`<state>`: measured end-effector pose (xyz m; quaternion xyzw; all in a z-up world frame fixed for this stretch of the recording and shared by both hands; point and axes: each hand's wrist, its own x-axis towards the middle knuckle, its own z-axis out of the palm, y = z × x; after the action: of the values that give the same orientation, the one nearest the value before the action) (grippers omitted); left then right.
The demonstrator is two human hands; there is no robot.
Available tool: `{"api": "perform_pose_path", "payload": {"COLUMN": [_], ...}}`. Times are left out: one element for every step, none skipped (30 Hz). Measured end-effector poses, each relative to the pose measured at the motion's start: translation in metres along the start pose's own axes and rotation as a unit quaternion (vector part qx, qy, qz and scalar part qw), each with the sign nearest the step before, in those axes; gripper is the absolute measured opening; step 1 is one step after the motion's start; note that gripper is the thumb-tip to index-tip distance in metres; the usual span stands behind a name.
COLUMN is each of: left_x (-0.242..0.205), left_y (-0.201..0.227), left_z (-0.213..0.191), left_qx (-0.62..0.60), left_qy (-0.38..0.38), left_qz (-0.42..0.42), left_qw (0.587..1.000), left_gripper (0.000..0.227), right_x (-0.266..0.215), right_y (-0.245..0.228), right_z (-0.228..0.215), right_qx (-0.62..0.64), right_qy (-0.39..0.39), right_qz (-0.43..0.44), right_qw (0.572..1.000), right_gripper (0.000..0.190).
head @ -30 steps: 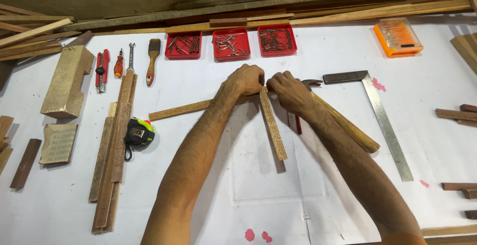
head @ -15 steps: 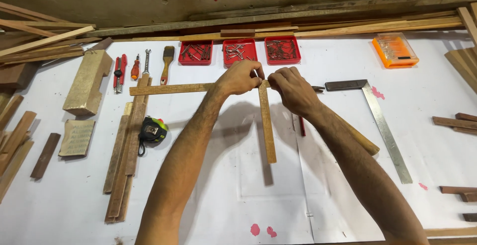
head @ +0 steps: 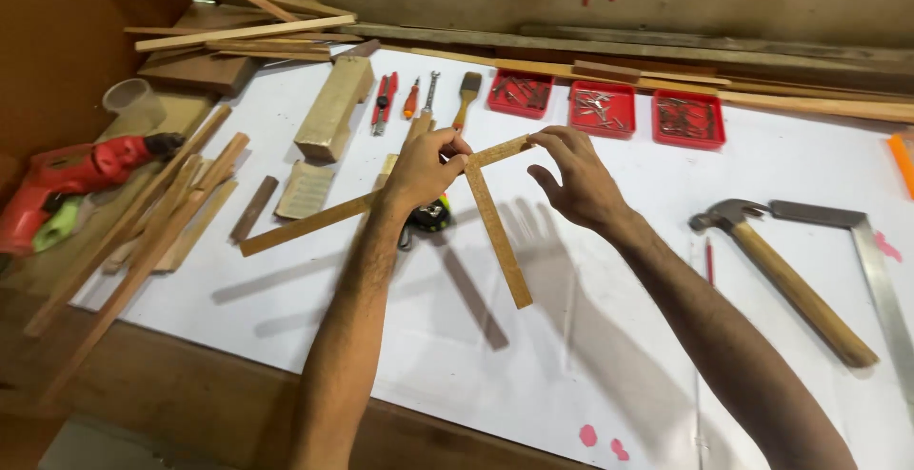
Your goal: Measure, align, and nail wooden strips to assemble a small structure on a workbench.
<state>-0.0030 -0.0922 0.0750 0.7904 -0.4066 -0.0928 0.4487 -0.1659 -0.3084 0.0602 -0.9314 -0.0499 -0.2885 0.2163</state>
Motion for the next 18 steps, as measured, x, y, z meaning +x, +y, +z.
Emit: {"api": "perform_pose_path", "payload": {"left_x": [-0.011,-0.021,-0.03,-0.038,-0.046,-0.053,-0.061,-0.068,-0.074,-0.078,-0.081,-0.085,-0.087,-0.088,-0.087,-0.085,-0.086,-0.087], "left_y": [-0.012,-0.024,-0.034,-0.047,-0.06,-0.074,-0.08,-0.086,-0.091,-0.096,-0.101,-0.106,-0.111,-0.116,-0.12,-0.129,-0.14,-0.151], "left_z": [-0.018,-0.036,-0.05,-0.065,-0.079,-0.094,-0.109,-0.123,-0.134,-0.144,-0.155,-0.165,-0.173,-0.181,-0.189,-0.196,-0.198,-0.2], "left_qx": [0.003,-0.001,-0.003,0.0,0.02,0.041,0.042,0.056,0.068,0.069,0.065,0.062,0.063,0.018,-0.026,-0.025,-0.075,-0.125], "left_qy": [0.009,0.043,0.075,0.081,0.118,0.153,0.157,0.183,0.206,0.209,0.219,0.229,0.232,0.221,0.207,0.209,0.204,0.198], "left_qz": [-0.005,-0.012,-0.017,-0.021,-0.001,0.02,0.017,-0.026,-0.069,-0.071,-0.078,-0.085,-0.085,-0.117,-0.147,-0.147,-0.136,-0.124], "left_qw": [1.0,0.999,0.997,0.996,0.993,0.987,0.986,0.981,0.974,0.973,0.97,0.968,0.967,0.968,0.967,0.966,0.967,0.964], "left_gripper": [0.011,0.01,0.01,0.01,0.009,0.007,0.007,0.009,0.01,0.01,0.01,0.01,0.01,0.011,0.012,0.012,0.012,0.011], "right_x": [0.01,0.021,0.029,0.039,0.05,0.06,0.071,0.082,0.091,0.101,0.112,0.124,0.132,0.141,0.152,0.163,0.168,0.174], "right_y": [-0.009,-0.018,-0.025,-0.033,-0.041,-0.05,-0.056,-0.061,-0.065,-0.07,-0.076,-0.082,-0.081,-0.08,-0.078,-0.083,-0.087,-0.09], "right_z": [0.013,0.026,0.037,0.049,0.061,0.073,0.088,0.103,0.117,0.13,0.143,0.156,0.171,0.186,0.2,0.207,0.214,0.223], "right_qx": [0.006,0.01,0.014,0.019,0.027,0.035,0.037,0.051,0.063,0.065,0.084,0.104,0.104,0.141,0.177,0.178,0.235,0.291], "right_qy": [-0.003,-0.028,-0.052,-0.054,-0.079,-0.104,-0.106,-0.127,-0.148,-0.15,-0.161,-0.173,-0.173,-0.189,-0.204,-0.203,-0.224,-0.243], "right_qz": [-0.009,0.0,0.01,0.004,0.008,0.013,0.009,0.025,0.043,0.04,0.077,0.115,0.111,0.154,0.199,0.197,0.249,0.3], "right_qw": [1.0,1.0,0.998,0.998,0.996,0.994,0.994,0.99,0.986,0.986,0.98,0.973,0.973,0.959,0.942,0.942,0.912,0.875], "right_gripper": [0.043,0.043,0.042,0.042,0.043,0.044,0.044,0.045,0.046,0.046,0.045,0.044,0.044,0.046,0.049,0.049,0.054,0.06]}}
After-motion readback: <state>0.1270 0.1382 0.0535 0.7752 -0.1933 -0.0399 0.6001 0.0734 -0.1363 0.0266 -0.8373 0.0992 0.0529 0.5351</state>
